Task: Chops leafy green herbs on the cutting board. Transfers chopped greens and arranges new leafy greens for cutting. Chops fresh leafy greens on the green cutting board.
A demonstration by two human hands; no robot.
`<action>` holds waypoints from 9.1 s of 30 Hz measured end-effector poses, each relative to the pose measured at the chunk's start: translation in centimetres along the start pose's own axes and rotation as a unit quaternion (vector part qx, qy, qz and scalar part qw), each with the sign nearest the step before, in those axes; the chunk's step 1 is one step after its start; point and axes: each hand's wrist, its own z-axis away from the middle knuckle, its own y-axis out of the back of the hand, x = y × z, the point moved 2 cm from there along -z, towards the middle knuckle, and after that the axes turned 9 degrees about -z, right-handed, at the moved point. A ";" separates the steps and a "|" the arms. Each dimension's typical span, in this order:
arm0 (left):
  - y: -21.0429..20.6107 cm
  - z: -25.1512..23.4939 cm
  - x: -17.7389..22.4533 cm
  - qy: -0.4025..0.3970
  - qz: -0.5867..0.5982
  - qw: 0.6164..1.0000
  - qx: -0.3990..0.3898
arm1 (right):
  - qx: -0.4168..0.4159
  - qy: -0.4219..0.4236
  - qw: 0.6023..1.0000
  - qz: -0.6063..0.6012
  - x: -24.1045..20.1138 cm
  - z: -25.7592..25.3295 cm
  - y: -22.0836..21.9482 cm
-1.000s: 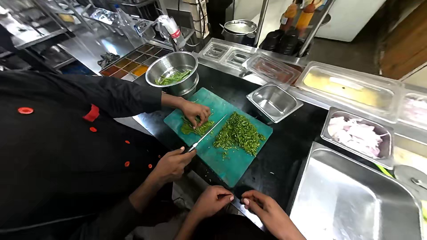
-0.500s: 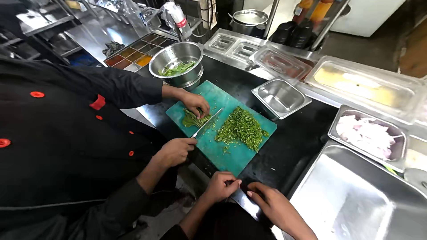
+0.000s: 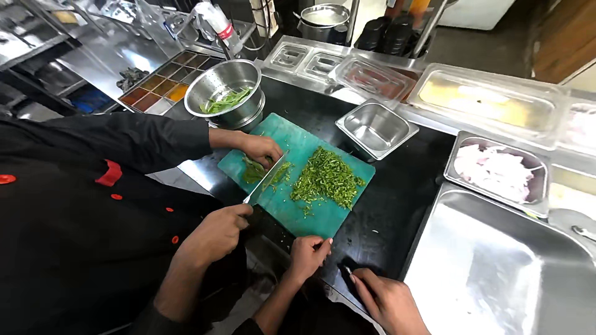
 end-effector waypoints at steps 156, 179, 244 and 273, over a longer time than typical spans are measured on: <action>0.1 0.5 -0.7 -0.030 0.032 0.999 -0.007 | -0.004 0.085 0.993 -0.077 1.4 -0.1 -0.2; 0.2 0.4 -0.6 -0.028 0.037 0.999 -0.014 | -0.003 0.077 0.995 -0.069 1.4 -0.1 -0.2; 0.3 0.6 -0.5 -0.033 0.033 0.999 -0.015 | -0.001 0.076 0.995 -0.068 1.3 -0.2 -0.2; 0.2 0.5 -0.7 -0.032 0.039 0.999 -0.012 | 0.007 0.073 0.995 -0.068 1.4 -0.2 -0.3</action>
